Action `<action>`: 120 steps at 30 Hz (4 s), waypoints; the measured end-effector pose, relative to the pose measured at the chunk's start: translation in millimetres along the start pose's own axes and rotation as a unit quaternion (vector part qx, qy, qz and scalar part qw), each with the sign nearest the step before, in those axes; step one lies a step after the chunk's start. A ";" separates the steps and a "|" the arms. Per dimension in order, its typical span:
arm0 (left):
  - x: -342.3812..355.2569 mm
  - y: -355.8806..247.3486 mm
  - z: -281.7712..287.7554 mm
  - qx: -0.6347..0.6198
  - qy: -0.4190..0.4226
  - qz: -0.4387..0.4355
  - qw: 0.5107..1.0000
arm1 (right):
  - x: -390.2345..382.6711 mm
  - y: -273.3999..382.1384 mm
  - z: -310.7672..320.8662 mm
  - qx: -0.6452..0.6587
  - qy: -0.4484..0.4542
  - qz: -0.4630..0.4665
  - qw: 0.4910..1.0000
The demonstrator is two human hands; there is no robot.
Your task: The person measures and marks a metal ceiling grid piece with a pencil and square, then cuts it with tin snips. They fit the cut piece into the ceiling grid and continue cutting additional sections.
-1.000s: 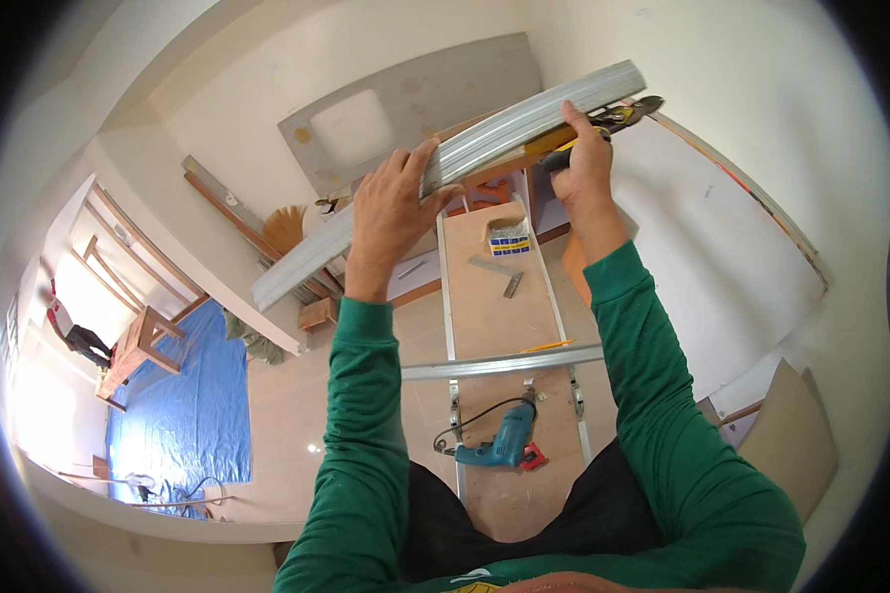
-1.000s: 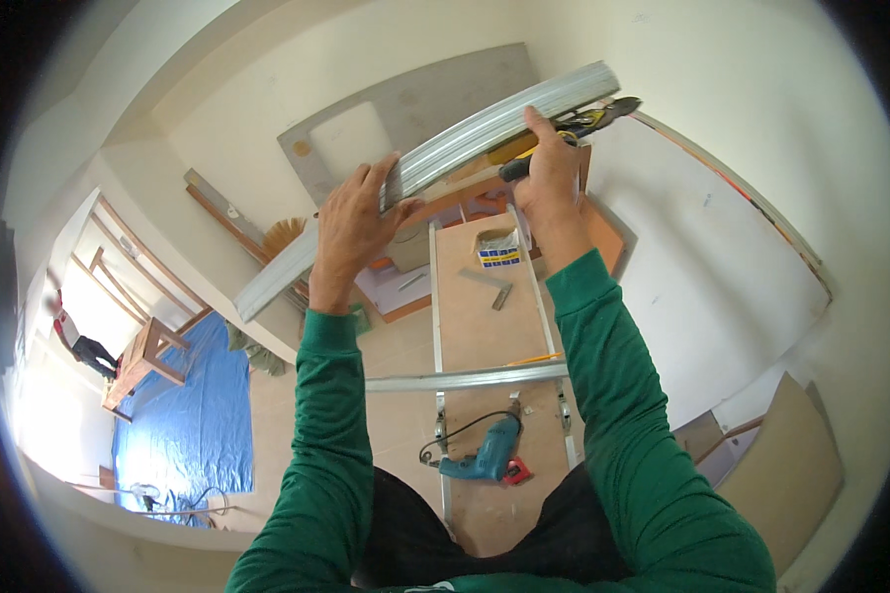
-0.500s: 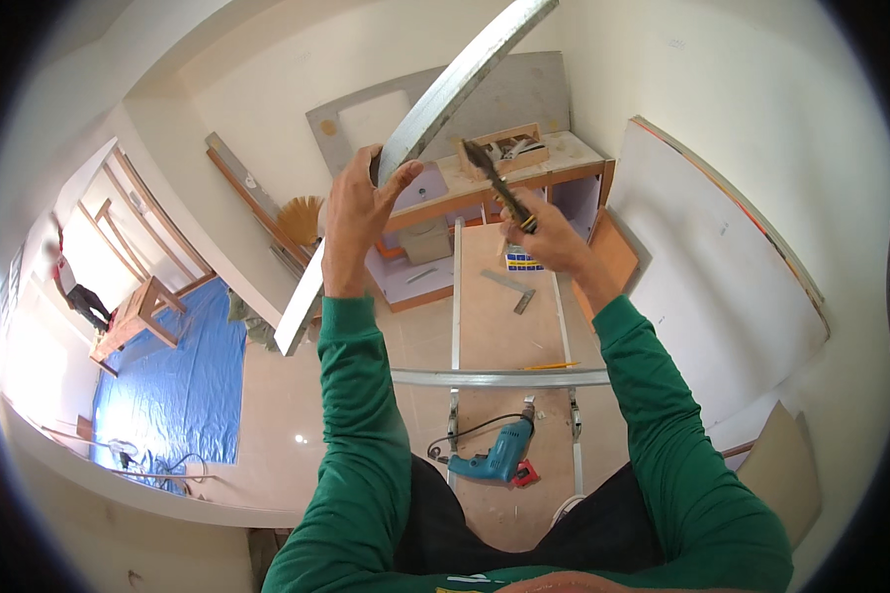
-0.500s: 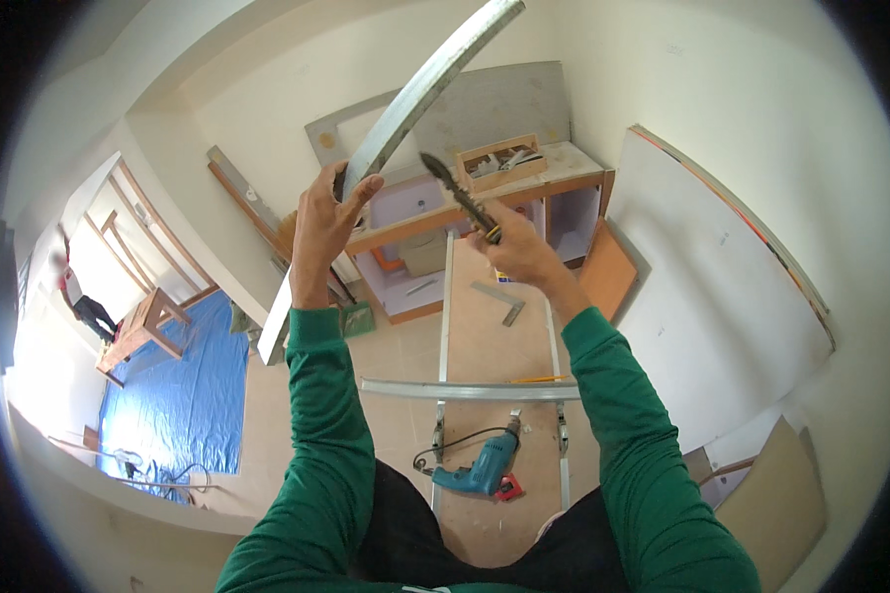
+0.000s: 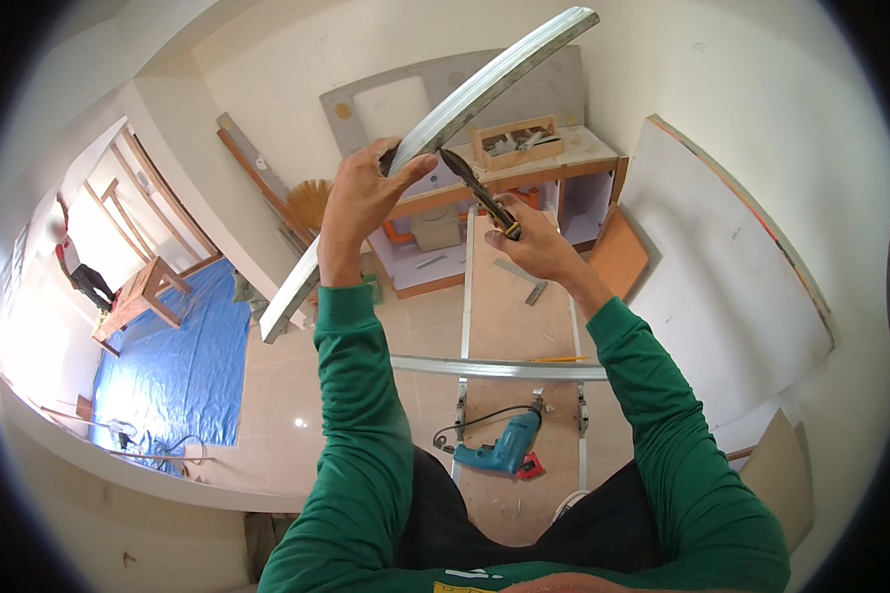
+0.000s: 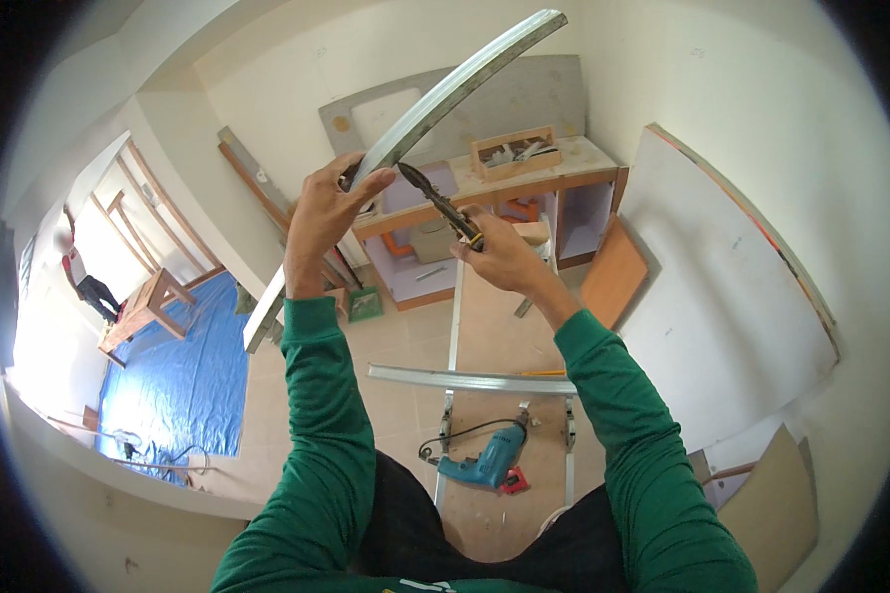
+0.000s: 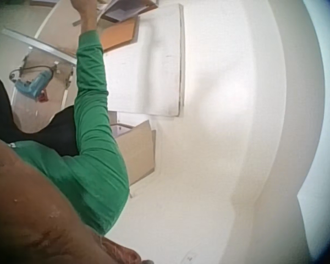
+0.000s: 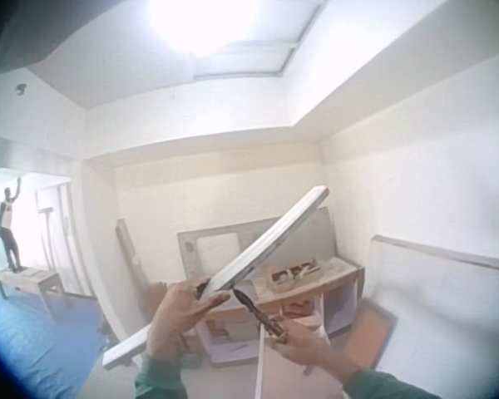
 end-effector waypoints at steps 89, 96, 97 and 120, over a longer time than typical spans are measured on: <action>-7.9 -35.3 -42.4 -0.166 0.188 -0.021 0.968 | -23.5 -28.5 4.3 -0.041 -0.105 0.011 0.994; -8.4 -38.6 -39.0 -0.146 0.179 -0.043 0.972 | -23.2 -19.9 8.0 -0.058 -0.108 0.003 0.992; -8.1 -38.1 -39.4 -0.144 0.178 -0.046 0.972 | -23.2 -19.5 8.0 -0.056 -0.097 -0.010 0.994; -4.6 -40.2 -39.9 -0.112 0.187 -0.065 0.974 | -21.8 -25.9 13.2 -0.108 -0.159 0.048 0.980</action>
Point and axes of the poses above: each hand's wrist, its own x-axis towards the middle knuckle, its own z-axis out of the back of the hand, y = z × x, the point moved 2 cm from there along x, towards the middle knuckle, and after that the axes turned 15 degrees about -x, right-handed, at the moved point
